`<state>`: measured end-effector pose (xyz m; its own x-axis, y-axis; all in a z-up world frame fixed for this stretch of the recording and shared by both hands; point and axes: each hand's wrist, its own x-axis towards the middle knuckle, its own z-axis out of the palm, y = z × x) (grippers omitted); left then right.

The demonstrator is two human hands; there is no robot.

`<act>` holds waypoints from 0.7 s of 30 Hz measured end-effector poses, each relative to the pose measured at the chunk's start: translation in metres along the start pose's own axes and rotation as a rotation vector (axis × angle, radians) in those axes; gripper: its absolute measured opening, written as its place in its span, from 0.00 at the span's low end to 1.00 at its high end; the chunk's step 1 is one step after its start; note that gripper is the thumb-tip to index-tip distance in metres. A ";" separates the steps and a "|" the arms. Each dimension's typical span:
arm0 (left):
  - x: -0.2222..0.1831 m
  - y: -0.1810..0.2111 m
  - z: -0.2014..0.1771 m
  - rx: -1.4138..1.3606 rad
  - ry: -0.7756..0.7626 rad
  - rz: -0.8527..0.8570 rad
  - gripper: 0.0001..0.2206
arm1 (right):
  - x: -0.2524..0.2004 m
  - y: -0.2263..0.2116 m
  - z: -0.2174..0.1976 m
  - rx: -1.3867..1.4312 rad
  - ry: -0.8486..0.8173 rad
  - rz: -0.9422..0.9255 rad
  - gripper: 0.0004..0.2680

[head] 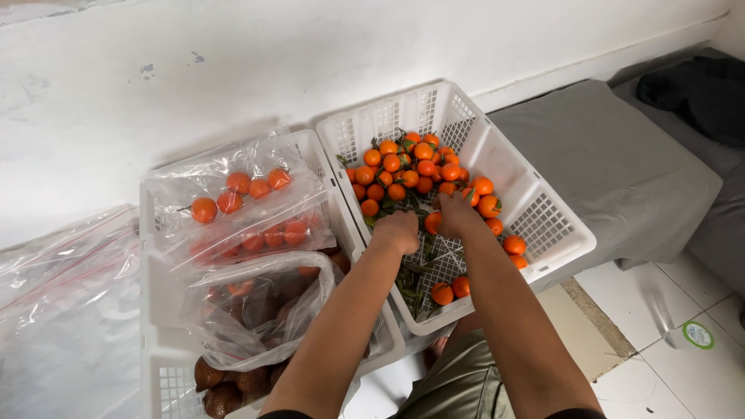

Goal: The person sorts small citrus fruits from a white crate into clear plastic bags, placing some fruits into a bag already containing brown produce and then sealing a large zip-top bag.

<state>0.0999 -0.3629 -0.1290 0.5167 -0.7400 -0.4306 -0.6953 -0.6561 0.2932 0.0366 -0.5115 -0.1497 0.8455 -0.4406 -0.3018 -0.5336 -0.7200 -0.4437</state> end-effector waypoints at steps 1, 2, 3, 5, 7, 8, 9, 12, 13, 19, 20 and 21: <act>0.002 -0.001 0.003 -0.003 -0.001 -0.004 0.29 | -0.007 -0.002 0.000 -0.002 -0.004 -0.002 0.19; 0.004 -0.002 0.004 -0.005 -0.009 -0.004 0.29 | -0.012 -0.006 -0.001 -0.018 -0.087 0.000 0.23; 0.006 -0.003 0.005 -0.007 -0.016 -0.003 0.30 | -0.018 -0.009 -0.002 -0.034 -0.170 0.002 0.26; -0.002 0.001 0.001 -0.008 -0.013 -0.015 0.30 | -0.017 -0.011 -0.001 -0.062 -0.203 0.000 0.25; -0.009 0.004 -0.004 -0.011 -0.012 -0.024 0.29 | -0.010 -0.008 0.003 -0.092 -0.236 0.000 0.23; -0.013 0.005 -0.006 -0.048 -0.006 -0.020 0.29 | -0.003 -0.004 0.006 -0.068 -0.223 0.028 0.22; -0.016 0.006 -0.008 -0.086 -0.001 -0.015 0.30 | 0.003 0.000 0.009 -0.045 -0.209 0.057 0.21; -0.013 0.002 -0.008 -0.188 0.055 0.024 0.33 | -0.023 -0.023 -0.019 0.254 -0.262 0.103 0.25; -0.014 0.001 -0.007 -0.192 0.057 0.021 0.33 | -0.035 -0.033 -0.027 0.250 -0.264 0.101 0.25; -0.067 0.020 -0.049 -0.436 0.039 0.055 0.33 | -0.051 -0.041 -0.035 0.597 -0.222 0.102 0.28; -0.065 0.017 -0.047 -0.531 0.113 0.065 0.31 | -0.049 -0.040 -0.034 0.647 -0.211 0.087 0.27; -0.063 0.014 -0.045 -0.625 0.187 0.076 0.28 | -0.048 -0.040 -0.033 0.697 -0.199 0.071 0.26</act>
<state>0.0800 -0.3322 -0.0598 0.5950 -0.7640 -0.2496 -0.3417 -0.5215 0.7818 0.0182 -0.4798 -0.0899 0.8239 -0.3194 -0.4682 -0.5330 -0.1558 -0.8317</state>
